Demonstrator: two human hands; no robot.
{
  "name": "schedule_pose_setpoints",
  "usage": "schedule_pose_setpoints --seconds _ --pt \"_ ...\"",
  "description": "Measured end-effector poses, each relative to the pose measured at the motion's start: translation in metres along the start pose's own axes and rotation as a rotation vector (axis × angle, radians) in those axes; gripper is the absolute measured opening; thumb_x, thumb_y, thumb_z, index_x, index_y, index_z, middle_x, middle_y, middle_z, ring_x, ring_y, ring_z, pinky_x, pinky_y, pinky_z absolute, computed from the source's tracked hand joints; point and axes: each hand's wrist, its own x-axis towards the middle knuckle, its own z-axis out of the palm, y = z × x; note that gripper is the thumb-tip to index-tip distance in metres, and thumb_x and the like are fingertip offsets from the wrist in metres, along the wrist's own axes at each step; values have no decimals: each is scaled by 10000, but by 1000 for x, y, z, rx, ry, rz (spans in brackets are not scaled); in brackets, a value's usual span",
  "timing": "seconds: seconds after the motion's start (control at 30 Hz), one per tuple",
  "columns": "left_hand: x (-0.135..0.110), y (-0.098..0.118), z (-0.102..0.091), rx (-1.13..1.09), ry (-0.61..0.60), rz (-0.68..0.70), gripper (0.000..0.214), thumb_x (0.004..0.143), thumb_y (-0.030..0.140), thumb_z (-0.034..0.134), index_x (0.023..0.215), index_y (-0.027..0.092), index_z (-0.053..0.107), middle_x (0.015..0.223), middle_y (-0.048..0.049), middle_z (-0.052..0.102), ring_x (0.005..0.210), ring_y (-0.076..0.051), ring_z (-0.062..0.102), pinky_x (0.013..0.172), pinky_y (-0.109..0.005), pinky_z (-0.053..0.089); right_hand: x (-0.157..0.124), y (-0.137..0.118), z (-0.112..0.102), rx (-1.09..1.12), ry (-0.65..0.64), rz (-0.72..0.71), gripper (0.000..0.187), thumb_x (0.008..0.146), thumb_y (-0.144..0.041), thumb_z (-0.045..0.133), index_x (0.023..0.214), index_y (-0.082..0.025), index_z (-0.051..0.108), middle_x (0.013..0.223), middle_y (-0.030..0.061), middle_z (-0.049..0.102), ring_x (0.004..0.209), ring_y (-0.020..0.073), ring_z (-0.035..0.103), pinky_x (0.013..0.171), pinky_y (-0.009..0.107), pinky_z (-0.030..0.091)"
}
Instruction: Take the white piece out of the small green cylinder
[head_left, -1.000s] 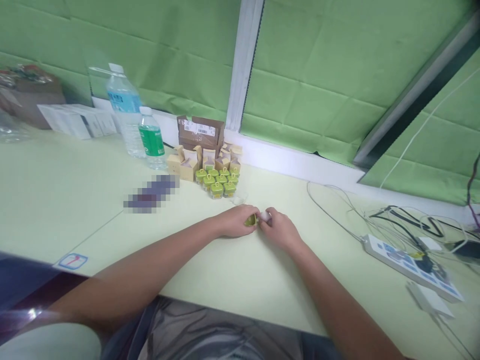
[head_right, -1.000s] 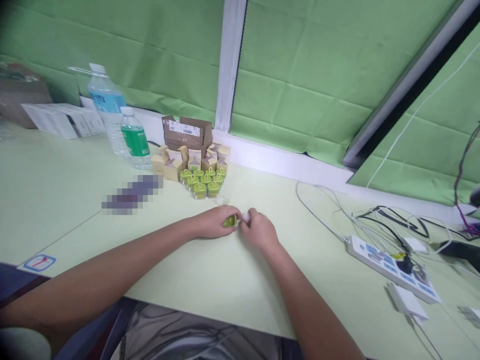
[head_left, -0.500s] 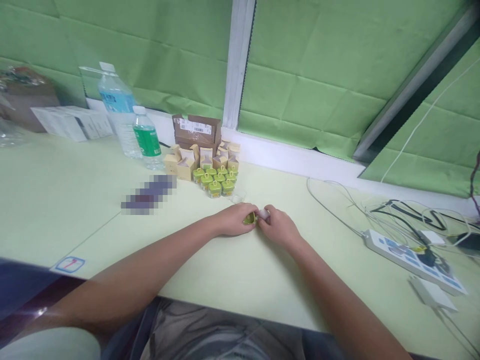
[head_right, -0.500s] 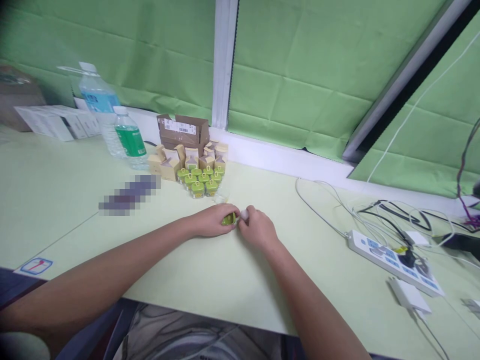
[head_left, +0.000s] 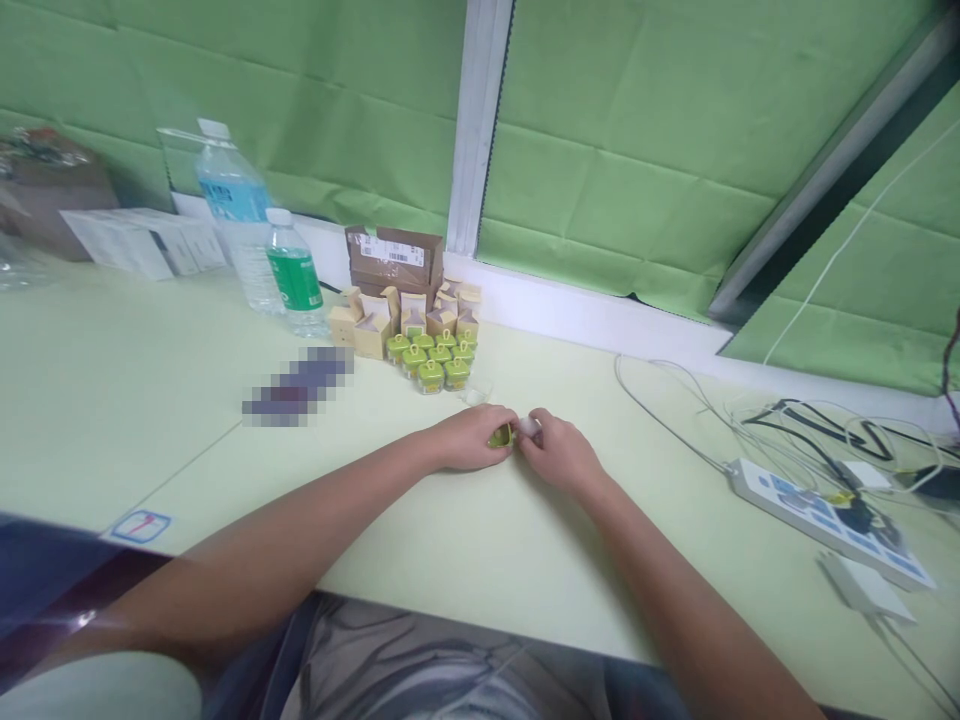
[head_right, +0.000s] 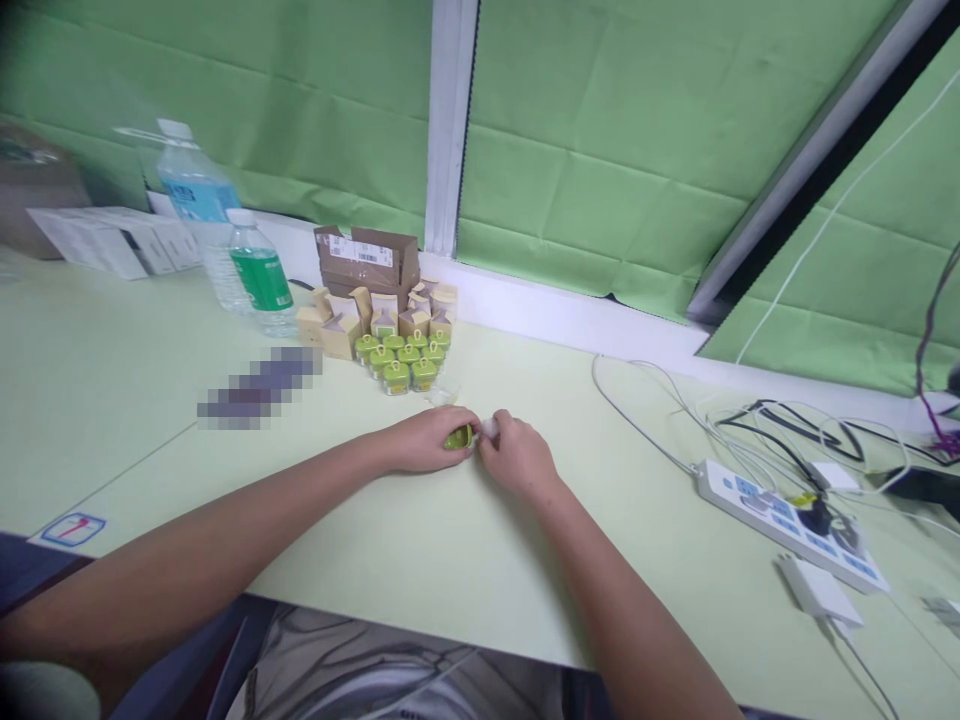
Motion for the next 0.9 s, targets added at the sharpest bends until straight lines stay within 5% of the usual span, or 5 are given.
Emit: schedule_pose_setpoints --seconds 0.47,0.7,0.9 --pt "1 -1 0 44 -16 78 118 823 245 562 915 191 613 901 -58 656 851 -214 614 740 -303 444 -3 -5 -5 132 -31 -57 277 892 -303 535 1149 -214 588 806 29 690 736 177 606 626 242 329" --pt "2 -5 -8 153 -24 1 92 805 236 550 750 181 598 812 -72 634 762 -214 594 677 -318 415 -12 -19 -7 118 -44 -173 278 898 -306 479 1122 -245 633 703 -9 639 644 155 558 605 239 328" --pt "3 -8 -1 105 44 4 118 829 240 555 895 175 627 940 -77 645 857 -212 604 755 -311 450 -8 -6 -3 86 11 -130 313 877 -323 479 1137 -252 637 673 -8 629 609 159 552 587 246 333"
